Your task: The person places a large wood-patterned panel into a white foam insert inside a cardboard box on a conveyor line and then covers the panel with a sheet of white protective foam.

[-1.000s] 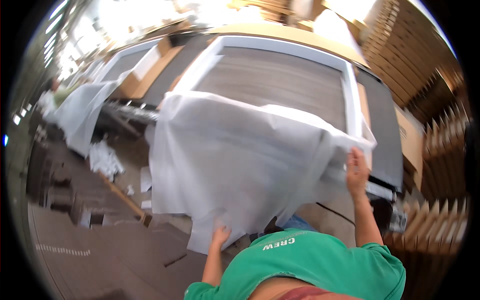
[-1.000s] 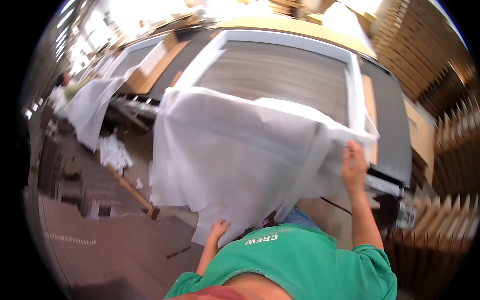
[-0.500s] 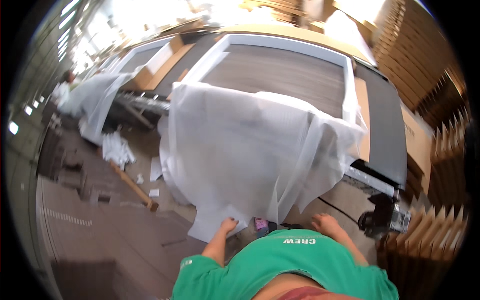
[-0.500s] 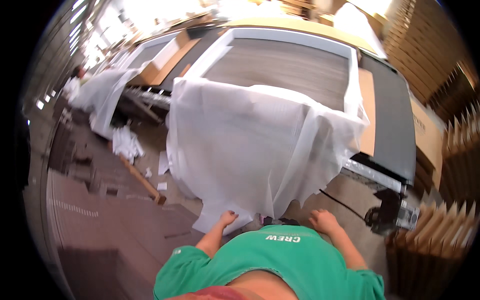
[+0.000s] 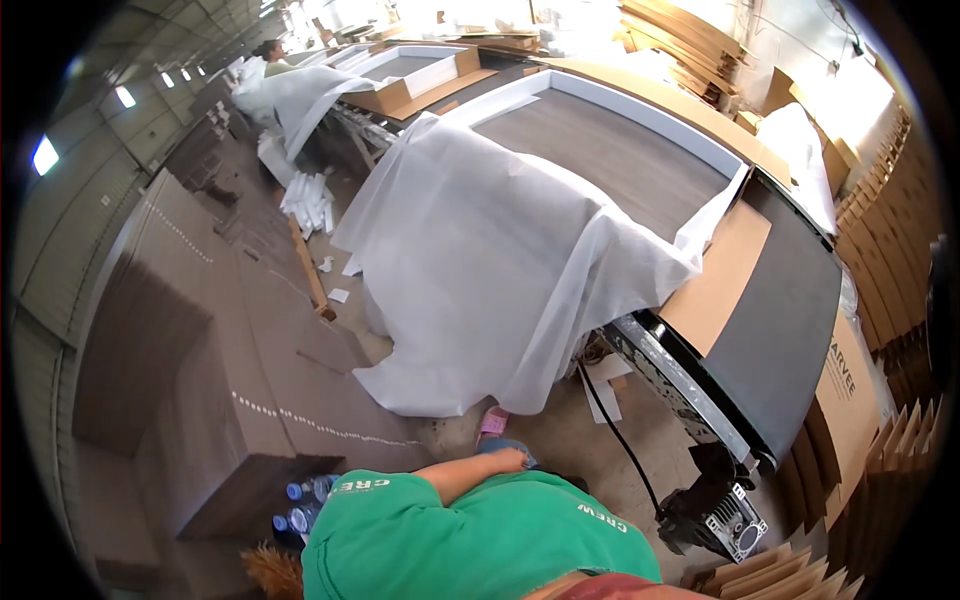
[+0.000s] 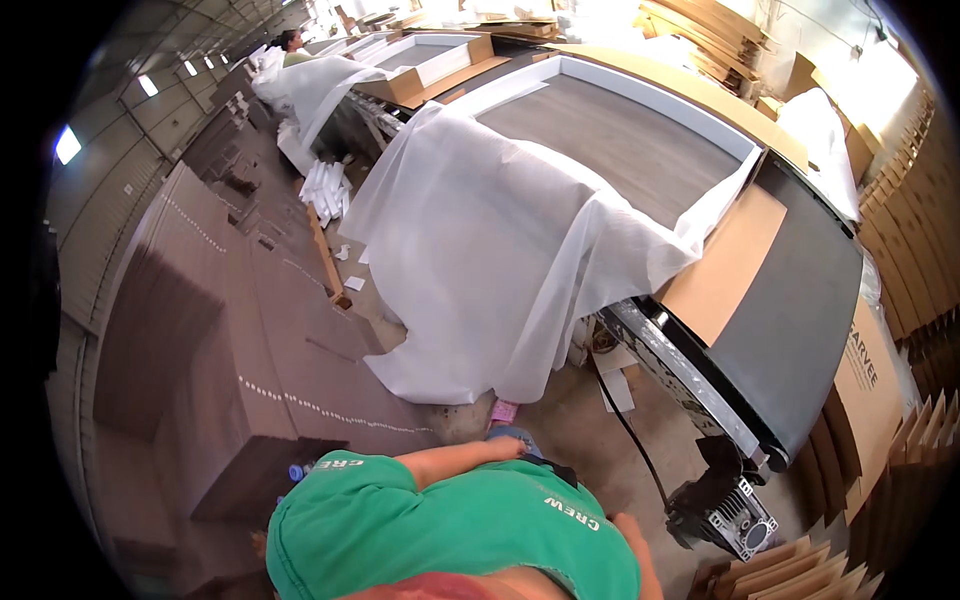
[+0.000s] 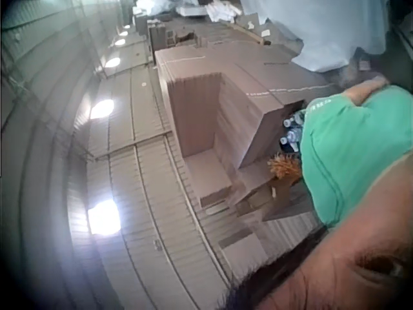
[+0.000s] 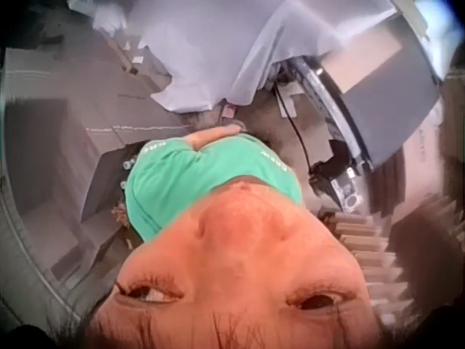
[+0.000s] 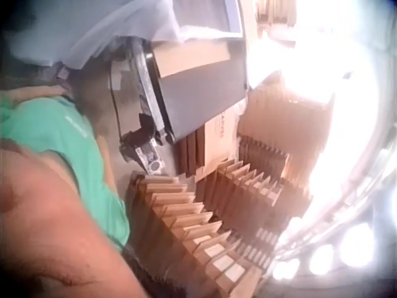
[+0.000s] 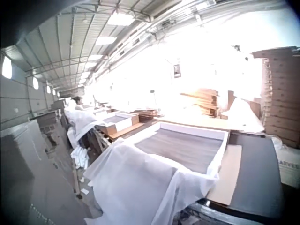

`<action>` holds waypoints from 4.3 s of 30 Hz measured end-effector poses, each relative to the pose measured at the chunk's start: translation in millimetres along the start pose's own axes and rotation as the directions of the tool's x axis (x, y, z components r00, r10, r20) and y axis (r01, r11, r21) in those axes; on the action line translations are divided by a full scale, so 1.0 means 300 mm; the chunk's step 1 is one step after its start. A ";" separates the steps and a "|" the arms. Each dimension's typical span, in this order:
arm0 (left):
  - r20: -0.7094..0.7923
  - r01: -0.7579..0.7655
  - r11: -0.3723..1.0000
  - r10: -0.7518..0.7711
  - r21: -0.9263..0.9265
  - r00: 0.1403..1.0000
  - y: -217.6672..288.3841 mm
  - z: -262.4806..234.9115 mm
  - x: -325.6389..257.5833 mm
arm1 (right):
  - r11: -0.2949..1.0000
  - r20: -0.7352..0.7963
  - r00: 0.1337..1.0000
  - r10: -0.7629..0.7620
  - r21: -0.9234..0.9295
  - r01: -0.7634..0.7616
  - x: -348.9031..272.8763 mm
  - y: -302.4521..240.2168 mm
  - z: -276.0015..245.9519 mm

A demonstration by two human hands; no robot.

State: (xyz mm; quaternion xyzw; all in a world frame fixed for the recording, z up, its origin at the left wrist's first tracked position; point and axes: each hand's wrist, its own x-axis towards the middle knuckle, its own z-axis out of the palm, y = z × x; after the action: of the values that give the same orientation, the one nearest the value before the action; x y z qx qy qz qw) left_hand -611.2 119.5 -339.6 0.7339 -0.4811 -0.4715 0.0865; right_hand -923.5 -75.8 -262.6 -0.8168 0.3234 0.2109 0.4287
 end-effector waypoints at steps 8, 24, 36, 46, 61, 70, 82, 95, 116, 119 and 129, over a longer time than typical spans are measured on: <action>-0.097 0.197 0.976 -0.189 0.087 0.977 0.104 -0.105 -0.083 | 0.996 -0.051 0.996 0.078 0.058 -0.075 -0.063 0.210 0.024; 0.054 -0.084 0.985 0.076 0.153 0.996 0.239 -0.295 0.051 | 0.845 -0.228 0.818 0.529 0.231 -0.483 -0.227 0.374 0.155; 0.158 0.134 0.959 -0.177 0.251 0.971 -0.152 -0.378 0.109 | 0.893 -0.325 0.843 0.428 0.294 -0.340 0.074 0.014 0.193; 0.233 0.040 0.953 -0.114 0.299 0.966 -0.479 -0.417 0.325 | 0.581 -0.028 0.617 0.786 0.373 -0.723 -0.139 0.053 0.391; 0.077 0.024 0.941 -0.053 0.338 0.996 0.390 -0.121 0.374 | 0.689 -0.231 0.724 0.649 0.582 -0.432 -0.370 0.547 0.457; 0.317 0.042 0.934 -0.163 0.355 0.934 0.750 0.401 0.149 | 0.582 -0.006 0.638 0.770 0.417 -0.699 -1.036 1.227 0.440; 0.268 0.078 0.924 -0.189 0.375 0.945 1.031 0.853 0.237 | 0.616 -0.199 0.753 0.627 0.719 -0.322 -1.079 1.754 -0.131; 0.445 0.206 0.976 -0.217 0.073 0.869 1.389 1.328 0.433 | 0.821 -0.112 0.831 0.544 0.274 -0.501 -1.072 2.353 -0.749; 0.352 0.683 0.714 -0.607 -0.153 0.713 2.542 1.404 0.529 | 0.921 -0.448 0.864 0.230 -0.185 -0.342 -0.151 2.907 -2.114; 0.383 0.735 0.665 -0.649 -0.137 0.658 2.605 1.362 0.525 | 0.913 -0.438 0.864 0.250 -0.191 -0.361 -0.081 2.824 -2.196; 0.435 0.841 0.516 -0.727 -0.165 0.532 2.742 1.350 0.485 | 0.889 -0.363 0.895 0.261 -0.272 -0.370 0.244 2.951 -2.104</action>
State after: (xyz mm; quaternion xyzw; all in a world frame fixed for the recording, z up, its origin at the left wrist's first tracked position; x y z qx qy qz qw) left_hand -1425.6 -292.2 -169.2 0.7589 -0.0045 -0.6457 -0.0848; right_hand -1457.6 -1004.0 -464.5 -0.8360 0.4773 0.1966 0.1861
